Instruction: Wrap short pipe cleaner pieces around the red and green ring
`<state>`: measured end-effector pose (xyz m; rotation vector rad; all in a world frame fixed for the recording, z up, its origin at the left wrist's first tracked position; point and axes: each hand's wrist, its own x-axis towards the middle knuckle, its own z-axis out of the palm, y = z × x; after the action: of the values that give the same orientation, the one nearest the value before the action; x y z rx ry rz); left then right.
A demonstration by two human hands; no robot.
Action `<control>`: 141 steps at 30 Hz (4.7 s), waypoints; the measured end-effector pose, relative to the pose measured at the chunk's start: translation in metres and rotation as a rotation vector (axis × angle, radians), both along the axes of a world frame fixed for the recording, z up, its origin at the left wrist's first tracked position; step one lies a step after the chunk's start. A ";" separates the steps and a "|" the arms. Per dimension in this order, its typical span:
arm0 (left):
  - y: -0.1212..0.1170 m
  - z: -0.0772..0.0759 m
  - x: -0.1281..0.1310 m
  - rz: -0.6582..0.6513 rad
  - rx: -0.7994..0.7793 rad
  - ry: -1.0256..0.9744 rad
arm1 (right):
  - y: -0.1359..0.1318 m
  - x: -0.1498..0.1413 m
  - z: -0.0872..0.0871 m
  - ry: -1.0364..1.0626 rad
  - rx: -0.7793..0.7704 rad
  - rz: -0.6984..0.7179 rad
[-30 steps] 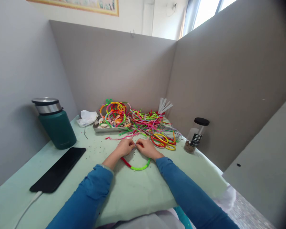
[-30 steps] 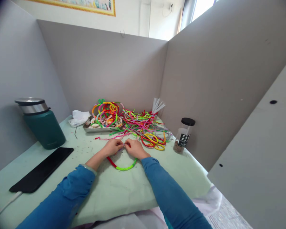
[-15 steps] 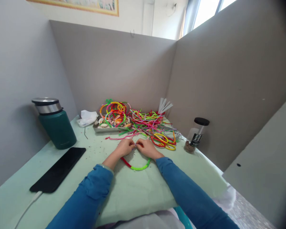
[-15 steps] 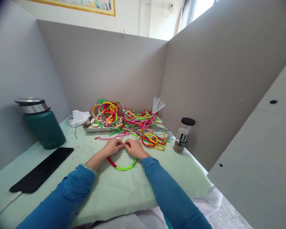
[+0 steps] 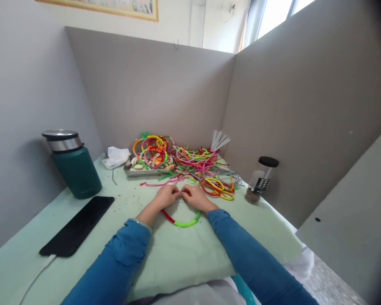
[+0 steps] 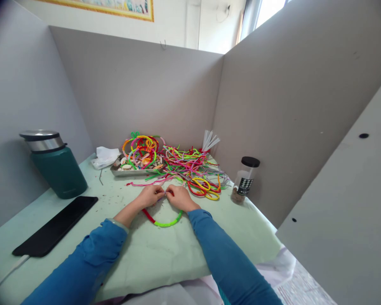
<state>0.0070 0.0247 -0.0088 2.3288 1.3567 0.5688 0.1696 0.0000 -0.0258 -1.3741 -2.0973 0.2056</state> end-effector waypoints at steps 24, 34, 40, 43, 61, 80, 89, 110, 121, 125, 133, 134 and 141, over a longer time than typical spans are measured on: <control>0.000 0.000 0.000 0.007 0.012 0.026 | 0.000 0.000 0.000 -0.006 -0.009 -0.001; 0.001 -0.001 0.000 0.006 0.021 0.026 | 0.001 0.000 -0.002 -0.001 -0.006 0.007; 0.001 -0.001 0.001 0.001 0.033 0.023 | 0.001 0.001 -0.002 -0.002 -0.005 0.008; 0.001 -0.001 0.001 0.003 0.030 0.026 | 0.001 0.000 -0.002 -0.002 -0.013 0.005; -0.002 0.002 0.001 0.007 0.008 0.023 | 0.000 0.001 0.000 -0.014 -0.011 0.003; 0.001 -0.001 0.000 0.000 0.045 0.029 | -0.001 0.000 0.001 -0.006 -0.016 0.006; 0.000 0.000 0.001 0.018 0.012 0.024 | 0.001 0.001 -0.001 -0.008 -0.018 0.001; 0.001 -0.001 0.001 0.006 0.025 0.025 | 0.001 0.000 -0.001 -0.012 -0.010 -0.001; -0.002 0.002 0.001 0.013 0.017 0.034 | 0.001 0.001 -0.002 -0.016 -0.009 0.001; -0.001 0.001 0.001 0.007 0.017 0.042 | 0.001 0.000 -0.001 -0.007 -0.018 0.004; 0.001 -0.002 0.000 0.005 0.027 0.019 | 0.001 0.000 0.000 -0.010 -0.016 -0.003; 0.001 -0.002 0.000 0.004 0.027 0.016 | 0.001 0.000 0.000 -0.009 -0.015 -0.001; 0.003 -0.004 0.000 -0.007 0.049 0.001 | 0.002 0.001 -0.003 0.011 0.004 0.011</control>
<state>0.0068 0.0272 -0.0129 2.3715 1.3488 0.6057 0.1704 0.0016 -0.0287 -1.3566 -2.0953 0.2131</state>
